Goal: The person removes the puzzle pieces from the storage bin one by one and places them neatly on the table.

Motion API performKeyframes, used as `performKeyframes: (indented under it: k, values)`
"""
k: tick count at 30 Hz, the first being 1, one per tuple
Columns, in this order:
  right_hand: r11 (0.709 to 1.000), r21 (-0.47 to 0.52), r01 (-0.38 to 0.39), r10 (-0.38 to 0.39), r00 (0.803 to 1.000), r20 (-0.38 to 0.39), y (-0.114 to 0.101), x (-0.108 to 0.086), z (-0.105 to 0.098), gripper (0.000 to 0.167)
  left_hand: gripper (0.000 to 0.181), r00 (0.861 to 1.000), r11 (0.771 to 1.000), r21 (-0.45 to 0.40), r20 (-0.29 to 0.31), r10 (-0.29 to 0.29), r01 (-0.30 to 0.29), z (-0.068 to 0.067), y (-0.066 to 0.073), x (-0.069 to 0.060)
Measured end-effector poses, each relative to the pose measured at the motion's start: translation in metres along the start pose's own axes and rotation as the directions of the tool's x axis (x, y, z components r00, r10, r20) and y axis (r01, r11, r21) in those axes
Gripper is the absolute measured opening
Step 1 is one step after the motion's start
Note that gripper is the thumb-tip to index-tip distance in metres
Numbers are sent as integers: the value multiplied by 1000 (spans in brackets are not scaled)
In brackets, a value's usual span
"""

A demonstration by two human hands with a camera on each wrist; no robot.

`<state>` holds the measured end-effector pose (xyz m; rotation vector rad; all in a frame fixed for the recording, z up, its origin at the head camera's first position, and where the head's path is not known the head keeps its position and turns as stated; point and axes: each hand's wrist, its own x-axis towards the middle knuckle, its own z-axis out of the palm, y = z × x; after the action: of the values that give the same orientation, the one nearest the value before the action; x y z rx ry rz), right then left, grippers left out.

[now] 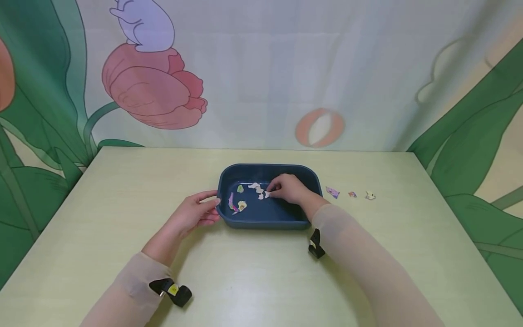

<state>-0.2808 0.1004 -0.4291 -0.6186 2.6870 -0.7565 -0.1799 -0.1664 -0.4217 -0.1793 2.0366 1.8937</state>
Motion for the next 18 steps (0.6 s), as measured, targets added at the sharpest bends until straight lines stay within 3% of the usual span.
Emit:
performKeyframes:
  k: [5, 9, 15, 18]
  values:
    - [999, -2, 32, -32, 999, 20, 0, 2, 3, 11, 50, 1000, 1000, -14, 0, 4, -4, 0, -1, -1]
    - [999, 23, 36, -37, 997, 65, 2, 1, 2, 17, 50, 1000, 1000, -8, -2, -7, 7, -1, -1, -1]
    - [999, -14, 40, -38, 988, 149, 0, -5, -2, 29, 50, 1000, 1000, 0, 4, -3, 3, 0, 1, 0]
    - [998, -28, 62, -57, 985, 164, -1, -5, -3, 25, 51, 1000, 1000, -6, 5, -4, 4, 0, 1, -1]
